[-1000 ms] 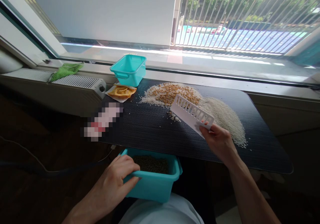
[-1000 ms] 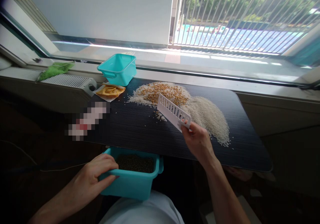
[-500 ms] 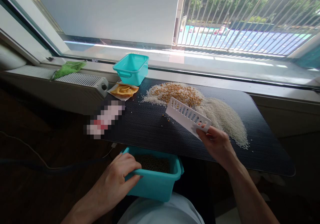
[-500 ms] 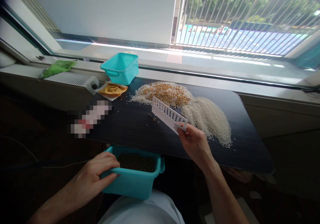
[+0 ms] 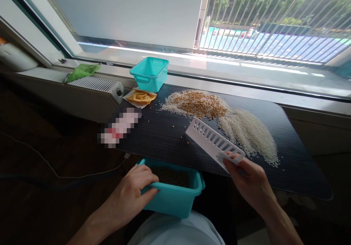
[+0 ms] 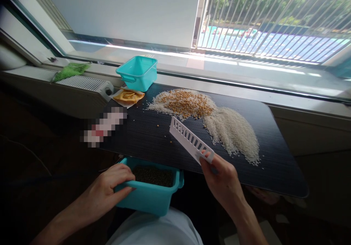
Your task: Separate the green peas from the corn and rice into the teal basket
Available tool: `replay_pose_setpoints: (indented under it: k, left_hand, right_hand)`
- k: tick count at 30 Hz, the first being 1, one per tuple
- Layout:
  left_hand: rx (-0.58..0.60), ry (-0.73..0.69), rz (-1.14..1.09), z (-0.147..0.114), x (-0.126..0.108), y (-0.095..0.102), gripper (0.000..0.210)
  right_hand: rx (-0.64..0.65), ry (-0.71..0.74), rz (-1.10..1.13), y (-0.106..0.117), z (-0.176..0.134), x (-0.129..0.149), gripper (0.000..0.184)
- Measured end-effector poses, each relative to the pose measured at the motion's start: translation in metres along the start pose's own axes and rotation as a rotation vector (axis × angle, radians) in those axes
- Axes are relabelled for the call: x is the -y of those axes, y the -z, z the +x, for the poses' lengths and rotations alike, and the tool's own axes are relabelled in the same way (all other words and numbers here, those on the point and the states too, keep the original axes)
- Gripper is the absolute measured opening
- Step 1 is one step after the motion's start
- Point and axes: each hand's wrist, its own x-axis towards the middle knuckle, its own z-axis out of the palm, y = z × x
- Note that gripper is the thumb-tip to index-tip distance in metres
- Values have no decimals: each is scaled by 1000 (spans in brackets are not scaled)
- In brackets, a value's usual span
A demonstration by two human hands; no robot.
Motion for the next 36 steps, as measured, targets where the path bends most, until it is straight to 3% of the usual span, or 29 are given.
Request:
replay_pose_setpoints:
  k: [3, 9, 15, 20, 25, 27, 29, 32, 34, 36]
  left_hand:
    - [-7, -2, 8, 0, 1, -1, 13]
    - [-19, -8, 6, 1, -1, -1, 11]
    - [-57, 28, 11, -6, 4, 5, 12]
    - [-121, 36, 59, -16, 16, 11, 14]
    - [-136, 65, 65, -22, 24, 14, 13]
    - [-126, 53, 56, -21, 23, 14, 13]
    - [-106, 35, 45, -19, 21, 11, 14]
    - [-69, 19, 29, -14, 14, 6, 14]
    - [-33, 17, 21, -10, 10, 2, 15]
    - [14, 26, 18, -6, 6, -2, 15]
  right_hand:
    - [32, 50, 1, 9, -19, 6, 14]
    - [276, 82, 118, 14, -29, 22, 16]
    - [130, 151, 98, -36, 22, 29, 19]
    - [255, 169, 95, -68, 44, 39, 23]
    - [535, 214, 225, -47, 34, 53, 23]
    - [558, 209, 251, -31, 26, 51, 21]
    - [449, 197, 229, -17, 18, 40, 19]
    - [116, 121, 79, -1, 11, 12, 17]
    - [-96, 1, -48, 7, 11, -9, 16]
    - [-223, -131, -144, 11, 14, -26, 21]
